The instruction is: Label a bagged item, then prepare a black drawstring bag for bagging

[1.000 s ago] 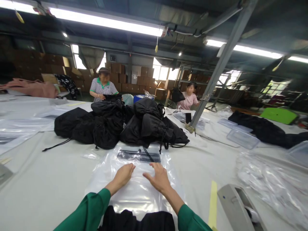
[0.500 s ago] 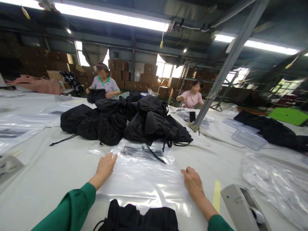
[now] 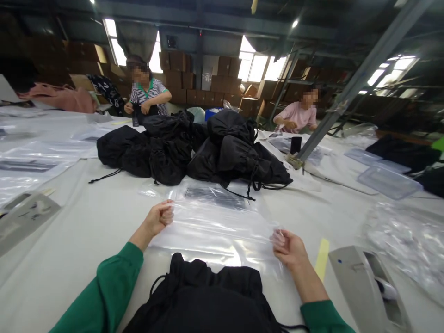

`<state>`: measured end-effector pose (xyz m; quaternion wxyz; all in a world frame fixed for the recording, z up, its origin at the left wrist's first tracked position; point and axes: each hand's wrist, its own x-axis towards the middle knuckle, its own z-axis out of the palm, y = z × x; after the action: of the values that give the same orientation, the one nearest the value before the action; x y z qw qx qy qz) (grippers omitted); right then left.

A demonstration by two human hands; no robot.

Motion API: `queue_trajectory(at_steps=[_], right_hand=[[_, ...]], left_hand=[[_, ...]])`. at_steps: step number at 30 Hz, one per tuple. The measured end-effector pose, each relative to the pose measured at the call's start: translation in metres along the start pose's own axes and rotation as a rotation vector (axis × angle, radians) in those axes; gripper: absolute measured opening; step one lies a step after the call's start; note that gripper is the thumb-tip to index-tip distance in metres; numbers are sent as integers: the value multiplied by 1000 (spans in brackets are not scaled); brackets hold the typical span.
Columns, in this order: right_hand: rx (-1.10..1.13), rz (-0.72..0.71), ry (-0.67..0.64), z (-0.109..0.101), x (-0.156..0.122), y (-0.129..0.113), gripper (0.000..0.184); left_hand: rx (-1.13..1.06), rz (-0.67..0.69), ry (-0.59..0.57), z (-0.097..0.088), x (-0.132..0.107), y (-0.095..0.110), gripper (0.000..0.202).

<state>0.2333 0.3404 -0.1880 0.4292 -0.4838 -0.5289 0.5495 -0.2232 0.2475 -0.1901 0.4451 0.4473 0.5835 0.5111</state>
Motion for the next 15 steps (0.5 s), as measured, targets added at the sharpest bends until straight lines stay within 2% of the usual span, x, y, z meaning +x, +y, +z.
queue_trajectory(at_steps=[4, 8, 11, 15], right_hand=[[-257, -127, -6, 5, -18, 4, 42], [-559, -274, -154, 11, -45, 18, 28], [-735, -322, -235, 15, -75, 34, 17], [-866, -301, -184, 21, -122, 51, 14]], left_hand=[[373, 145, -231, 1, -21, 2, 20], [702, 213, -406, -1, -48, -14, 17], [856, 200, -425, 3, -75, -30, 9], [935, 128, -377, 10, -110, -40, 8]])
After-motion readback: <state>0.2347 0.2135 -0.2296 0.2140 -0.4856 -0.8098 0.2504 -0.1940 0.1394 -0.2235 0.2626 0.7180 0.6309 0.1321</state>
